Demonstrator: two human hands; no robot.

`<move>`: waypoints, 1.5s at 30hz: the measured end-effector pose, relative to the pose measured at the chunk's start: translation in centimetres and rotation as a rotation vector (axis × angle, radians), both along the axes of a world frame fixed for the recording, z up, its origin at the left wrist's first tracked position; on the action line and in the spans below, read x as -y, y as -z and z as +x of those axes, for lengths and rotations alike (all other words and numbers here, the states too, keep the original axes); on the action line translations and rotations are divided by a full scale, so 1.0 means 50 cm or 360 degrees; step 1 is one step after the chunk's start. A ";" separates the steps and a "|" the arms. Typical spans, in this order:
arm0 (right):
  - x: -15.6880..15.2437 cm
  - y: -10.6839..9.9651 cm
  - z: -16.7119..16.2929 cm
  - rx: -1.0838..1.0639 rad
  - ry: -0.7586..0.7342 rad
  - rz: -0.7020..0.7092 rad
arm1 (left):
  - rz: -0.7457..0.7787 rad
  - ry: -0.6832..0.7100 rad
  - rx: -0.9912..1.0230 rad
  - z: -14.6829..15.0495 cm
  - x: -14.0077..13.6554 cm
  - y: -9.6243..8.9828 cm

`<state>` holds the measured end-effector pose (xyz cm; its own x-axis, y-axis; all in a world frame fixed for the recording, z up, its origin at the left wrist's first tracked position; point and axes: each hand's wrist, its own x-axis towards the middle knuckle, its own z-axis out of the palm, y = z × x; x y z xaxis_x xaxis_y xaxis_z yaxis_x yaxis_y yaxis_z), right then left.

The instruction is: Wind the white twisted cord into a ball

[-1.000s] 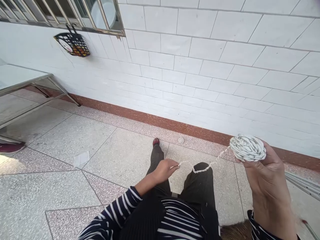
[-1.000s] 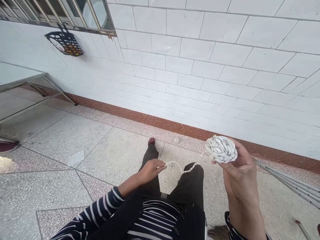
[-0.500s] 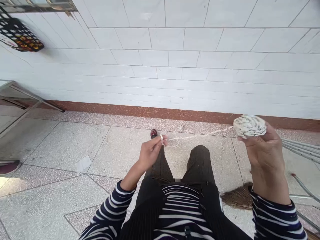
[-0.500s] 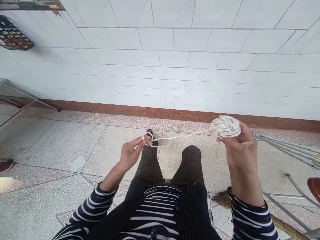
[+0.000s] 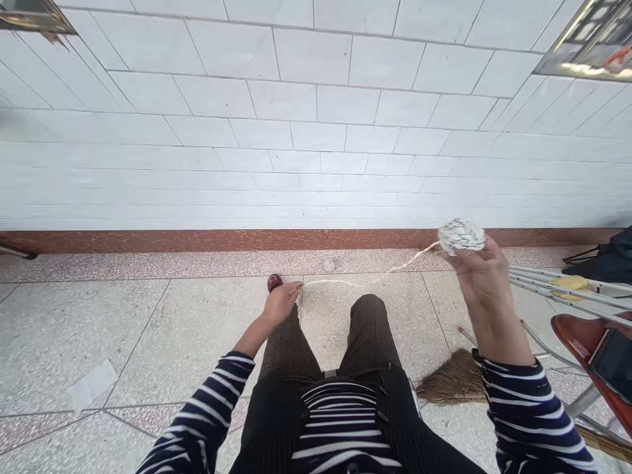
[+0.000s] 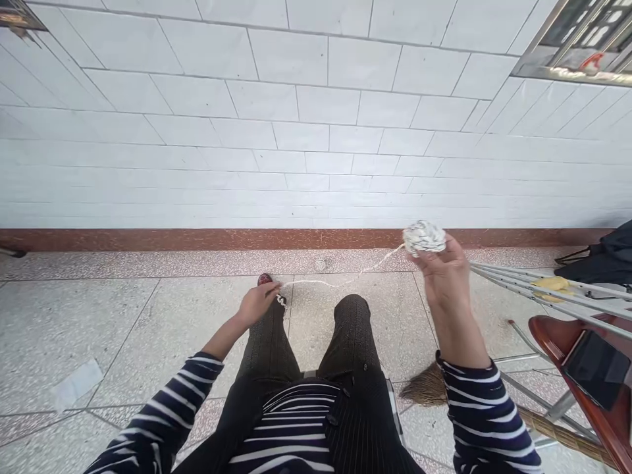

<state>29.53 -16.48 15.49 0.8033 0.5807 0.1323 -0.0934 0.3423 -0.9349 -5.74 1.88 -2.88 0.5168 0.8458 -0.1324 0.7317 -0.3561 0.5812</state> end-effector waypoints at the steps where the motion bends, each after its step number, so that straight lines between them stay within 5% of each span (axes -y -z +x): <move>1: -0.010 -0.002 -0.025 0.0021 -0.0117 -0.0069 | -0.0016 0.0057 0.0039 0.021 0.004 0.005; 5: -0.059 0.011 -0.123 -0.0009 -0.0617 -0.0350 | -0.0203 0.0166 0.0376 0.094 0.043 -0.016; 11: -0.112 0.061 -0.208 -0.0007 -0.0882 -0.0462 | -0.0280 0.0279 0.1137 0.176 0.085 -0.132; 15: -0.113 0.069 -0.231 0.0046 -0.0968 -0.0482 | -0.0400 0.0323 0.1277 0.201 0.090 -0.168; 23: -0.117 0.083 -0.153 0.0449 -0.0421 -0.0380 | -0.0414 0.0519 0.0730 0.137 0.141 -0.121; 27: -0.121 0.151 -0.118 0.0805 -0.0206 -0.0764 | -0.0154 0.0726 0.0423 0.097 0.162 -0.144; 31: -0.089 0.223 -0.168 0.0725 -0.0694 -0.1016 | 0.0317 0.0762 0.0401 0.084 0.148 -0.186; 35: -0.036 0.249 -0.243 0.0486 -0.1227 -0.0943 | 0.0379 0.0772 0.0329 0.091 0.113 -0.180; 41: 0.011 0.202 -0.251 -0.0281 -0.1388 -0.0783 | 0.0252 0.0704 0.0299 0.107 0.097 -0.121; 45: 0.038 0.170 -0.235 -0.0422 -0.1482 -0.0718 | 0.0178 0.0671 0.0242 0.110 0.103 -0.078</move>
